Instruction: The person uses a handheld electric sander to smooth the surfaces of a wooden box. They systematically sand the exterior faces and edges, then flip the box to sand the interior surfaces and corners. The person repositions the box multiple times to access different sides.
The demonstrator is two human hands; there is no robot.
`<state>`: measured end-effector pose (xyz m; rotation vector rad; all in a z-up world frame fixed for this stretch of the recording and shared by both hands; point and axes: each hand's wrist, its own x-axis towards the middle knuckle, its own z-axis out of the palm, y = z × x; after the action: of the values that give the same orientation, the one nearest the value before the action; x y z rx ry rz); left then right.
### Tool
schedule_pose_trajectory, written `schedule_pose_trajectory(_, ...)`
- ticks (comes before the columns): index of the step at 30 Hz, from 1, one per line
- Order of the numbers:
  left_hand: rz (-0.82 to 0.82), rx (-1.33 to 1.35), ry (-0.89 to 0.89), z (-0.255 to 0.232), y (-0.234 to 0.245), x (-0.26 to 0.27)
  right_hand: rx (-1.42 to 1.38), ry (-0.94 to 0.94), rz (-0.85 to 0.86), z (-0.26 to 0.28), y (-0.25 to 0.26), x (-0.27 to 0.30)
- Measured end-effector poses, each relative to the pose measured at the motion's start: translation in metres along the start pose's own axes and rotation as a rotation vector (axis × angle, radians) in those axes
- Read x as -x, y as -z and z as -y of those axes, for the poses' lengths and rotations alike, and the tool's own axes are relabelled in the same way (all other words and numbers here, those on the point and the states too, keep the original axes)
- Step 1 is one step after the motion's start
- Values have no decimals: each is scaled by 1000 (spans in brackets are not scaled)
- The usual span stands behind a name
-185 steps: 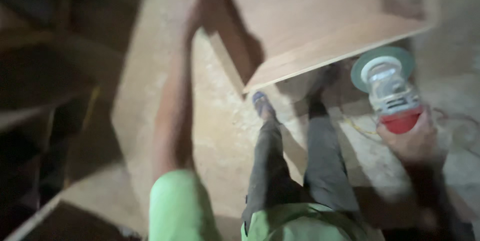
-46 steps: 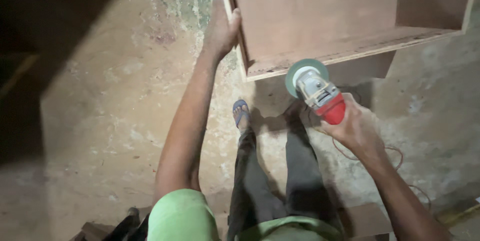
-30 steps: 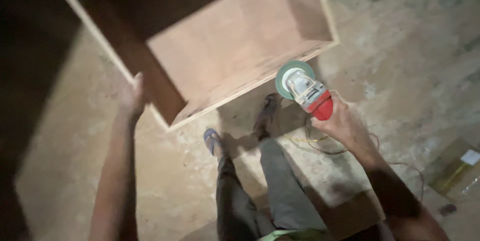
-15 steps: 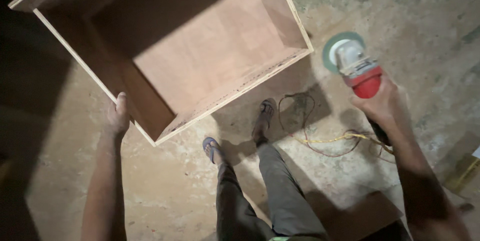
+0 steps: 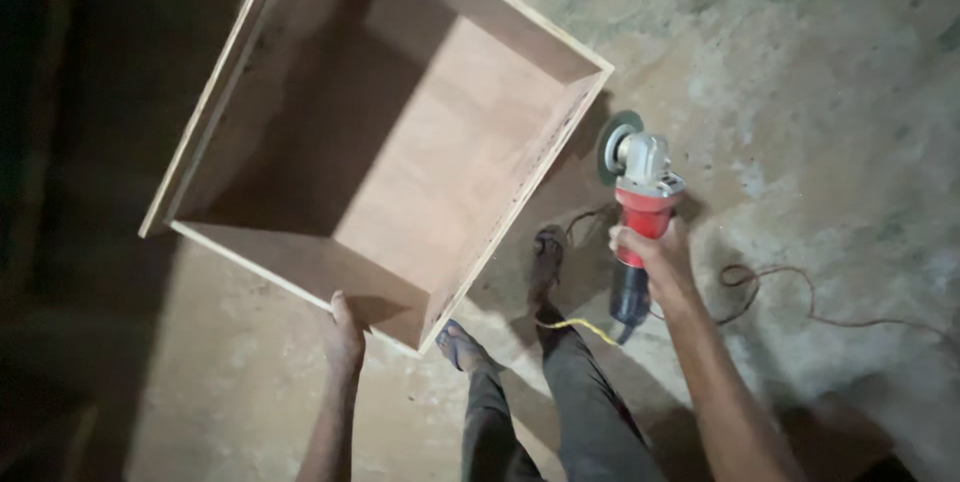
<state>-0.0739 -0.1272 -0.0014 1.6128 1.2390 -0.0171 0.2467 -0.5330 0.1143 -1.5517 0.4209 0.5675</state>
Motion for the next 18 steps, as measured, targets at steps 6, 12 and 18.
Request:
schedule_pose_trajectory(6, -99, -77, 34, 18, 1, -10, -221, -44, 55, 0, -25, -40)
schedule_pose_trajectory(12, -47, -53, 33, 10, 3, -5, -259, -47, 112, -2, -30, -59)
schedule_pose_trajectory(18, -15, -89, 23, 0, 6, -3, -227, -48, 180, -28, -31, -39)
